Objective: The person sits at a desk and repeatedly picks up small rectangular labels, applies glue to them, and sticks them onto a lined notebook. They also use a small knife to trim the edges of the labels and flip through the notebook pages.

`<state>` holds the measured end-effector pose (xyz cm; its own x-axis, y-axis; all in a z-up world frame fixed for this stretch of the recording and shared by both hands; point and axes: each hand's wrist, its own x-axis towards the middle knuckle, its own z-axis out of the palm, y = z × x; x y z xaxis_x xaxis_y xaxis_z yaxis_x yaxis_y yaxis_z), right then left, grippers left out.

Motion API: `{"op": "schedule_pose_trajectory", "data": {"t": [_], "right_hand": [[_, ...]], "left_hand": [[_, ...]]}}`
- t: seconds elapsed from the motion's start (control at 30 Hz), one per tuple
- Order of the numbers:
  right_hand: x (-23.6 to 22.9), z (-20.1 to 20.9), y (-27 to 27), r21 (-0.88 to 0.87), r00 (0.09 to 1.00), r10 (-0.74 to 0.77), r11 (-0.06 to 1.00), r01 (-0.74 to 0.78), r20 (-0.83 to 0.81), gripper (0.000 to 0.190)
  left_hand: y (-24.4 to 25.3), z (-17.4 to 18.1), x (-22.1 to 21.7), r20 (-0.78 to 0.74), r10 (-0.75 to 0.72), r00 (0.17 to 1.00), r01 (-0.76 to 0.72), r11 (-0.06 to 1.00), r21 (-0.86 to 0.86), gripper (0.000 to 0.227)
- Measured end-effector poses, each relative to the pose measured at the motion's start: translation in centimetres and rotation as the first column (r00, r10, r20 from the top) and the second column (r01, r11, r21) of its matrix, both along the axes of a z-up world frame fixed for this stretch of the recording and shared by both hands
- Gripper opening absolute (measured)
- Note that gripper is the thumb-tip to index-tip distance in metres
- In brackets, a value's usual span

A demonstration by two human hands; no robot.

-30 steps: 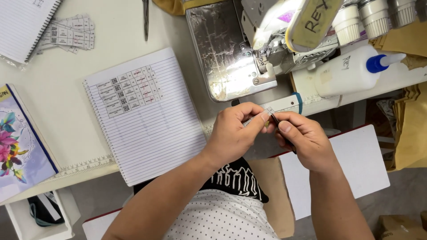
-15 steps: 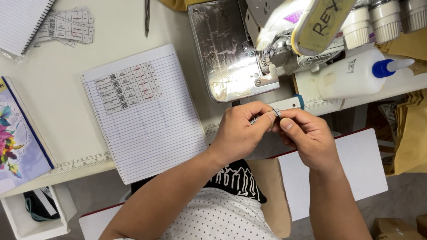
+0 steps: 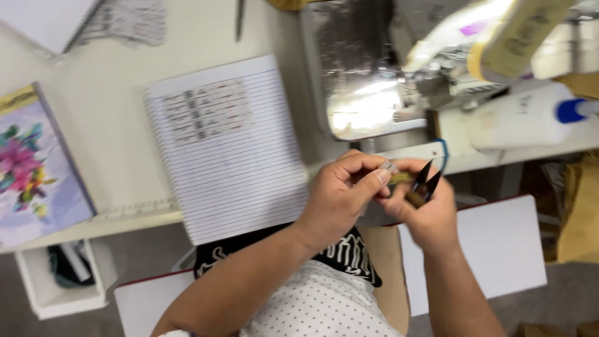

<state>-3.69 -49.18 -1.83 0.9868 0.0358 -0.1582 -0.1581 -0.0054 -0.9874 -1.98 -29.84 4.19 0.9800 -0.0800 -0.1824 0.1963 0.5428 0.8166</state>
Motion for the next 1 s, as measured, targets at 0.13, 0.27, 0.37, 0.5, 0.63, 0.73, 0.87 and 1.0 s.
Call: {"op": "schedule_pose_trajectory", "data": {"t": [0.13,0.27,0.37,0.5,0.63,0.73,0.87,1.0], "right_hand": [[-1.4,1.6,5.8,0.208,0.978,0.208,0.957,-0.204,0.002,0.055],[-0.8,5.0,10.9,-0.220,0.940,0.342,0.915,-0.338,-0.021,0.017],[0.9,7.1,14.4,-0.346,0.897,0.441,0.842,-0.413,0.002,0.009],[3.3,8.6,18.7,-0.533,0.777,0.629,0.664,-0.525,0.017,0.013],[5.9,8.7,20.5,-0.589,0.686,0.726,0.573,-0.569,0.043,0.008],[7.0,8.0,20.7,-0.647,0.730,0.667,0.493,-0.582,-0.150,0.007],[7.8,7.4,21.0,-0.724,0.835,0.518,0.501,-0.474,-0.187,0.008],[8.1,6.7,21.9,-0.739,0.909,0.397,0.572,-0.355,-0.130,0.014]], "left_hand": [[3.7,1.6,-2.1,-0.107,0.211,0.972,-0.226,0.962,-0.155,0.012],[10.6,0.9,-4.5,0.037,0.253,0.967,-0.251,0.966,-0.065,0.010],[14.8,0.9,-5.7,0.103,0.336,0.936,-0.345,0.935,0.083,0.008],[19.6,1.1,-6.4,0.161,0.380,0.911,-0.412,0.863,0.293,0.006],[23.5,0.2,-5.9,0.161,0.311,0.937,-0.343,0.725,0.597,0.003],[25.5,-0.5,-5.2,0.238,0.214,0.947,-0.320,0.590,0.741,0.004],[27.3,-1.2,-4.1,0.226,0.177,0.958,-0.286,0.538,0.793,0.002],[28.2,-2.3,-2.8,0.206,0.097,0.974,-0.227,0.460,0.858,0.006]]}}
